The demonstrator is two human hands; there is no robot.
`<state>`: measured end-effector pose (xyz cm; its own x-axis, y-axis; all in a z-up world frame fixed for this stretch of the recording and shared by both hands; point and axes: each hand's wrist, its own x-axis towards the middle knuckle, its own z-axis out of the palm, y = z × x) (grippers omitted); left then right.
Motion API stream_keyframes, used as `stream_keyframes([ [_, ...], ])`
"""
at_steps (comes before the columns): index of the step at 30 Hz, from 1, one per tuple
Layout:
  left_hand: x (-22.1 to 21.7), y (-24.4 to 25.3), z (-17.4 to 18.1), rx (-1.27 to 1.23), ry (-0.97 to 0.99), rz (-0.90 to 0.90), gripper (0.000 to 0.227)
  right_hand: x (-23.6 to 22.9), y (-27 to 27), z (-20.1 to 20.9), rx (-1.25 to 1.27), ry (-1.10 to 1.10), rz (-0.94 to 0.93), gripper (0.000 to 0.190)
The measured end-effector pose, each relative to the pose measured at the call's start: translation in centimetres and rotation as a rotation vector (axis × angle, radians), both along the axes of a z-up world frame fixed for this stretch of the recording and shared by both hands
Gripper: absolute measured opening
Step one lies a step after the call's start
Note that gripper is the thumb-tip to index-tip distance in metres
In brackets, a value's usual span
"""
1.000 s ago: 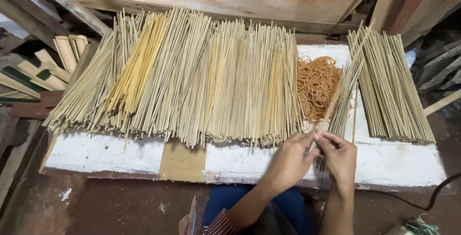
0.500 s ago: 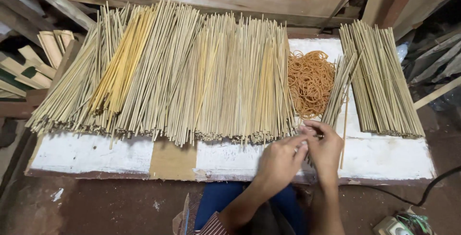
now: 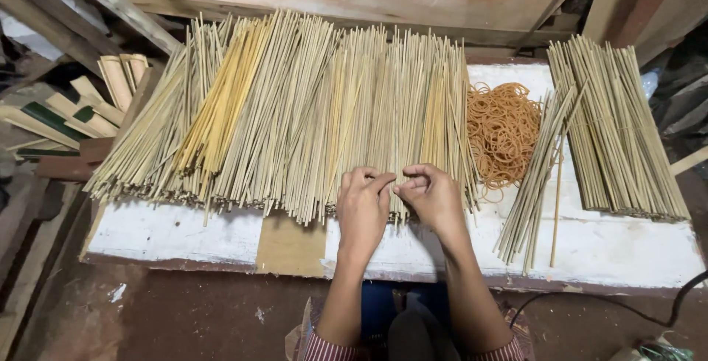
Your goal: Sorting and inspecting bamboo sticks on a workbench to prepare them for bundling
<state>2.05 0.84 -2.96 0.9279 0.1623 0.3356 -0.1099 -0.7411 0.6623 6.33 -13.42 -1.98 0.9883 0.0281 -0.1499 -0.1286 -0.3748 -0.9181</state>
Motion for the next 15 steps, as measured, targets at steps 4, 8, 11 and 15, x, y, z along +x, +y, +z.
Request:
stream_keyframes([
  [4, 0.4, -0.2, -1.2, 0.048, -0.019, 0.007, 0.022, 0.5, -0.6, -0.7, 0.063, 0.044, 0.020, 0.051],
  [8, 0.8, -0.4, -1.2, 0.026, -0.027, 0.058, 0.011, 1.0, -0.7, -1.5, 0.041, 0.051, 0.027, 0.060],
  [11, 1.1, -0.5, -1.2, 0.001, -0.017, 0.080, 0.011, 0.9, -0.8, -1.2, 0.026, 0.042, 0.027, 0.060],
  [15, 1.1, -0.2, -1.0, -0.033, 0.016, 0.104, 0.011, 1.5, -1.9, -3.3, 0.135, 0.106, 0.045, 0.056],
])
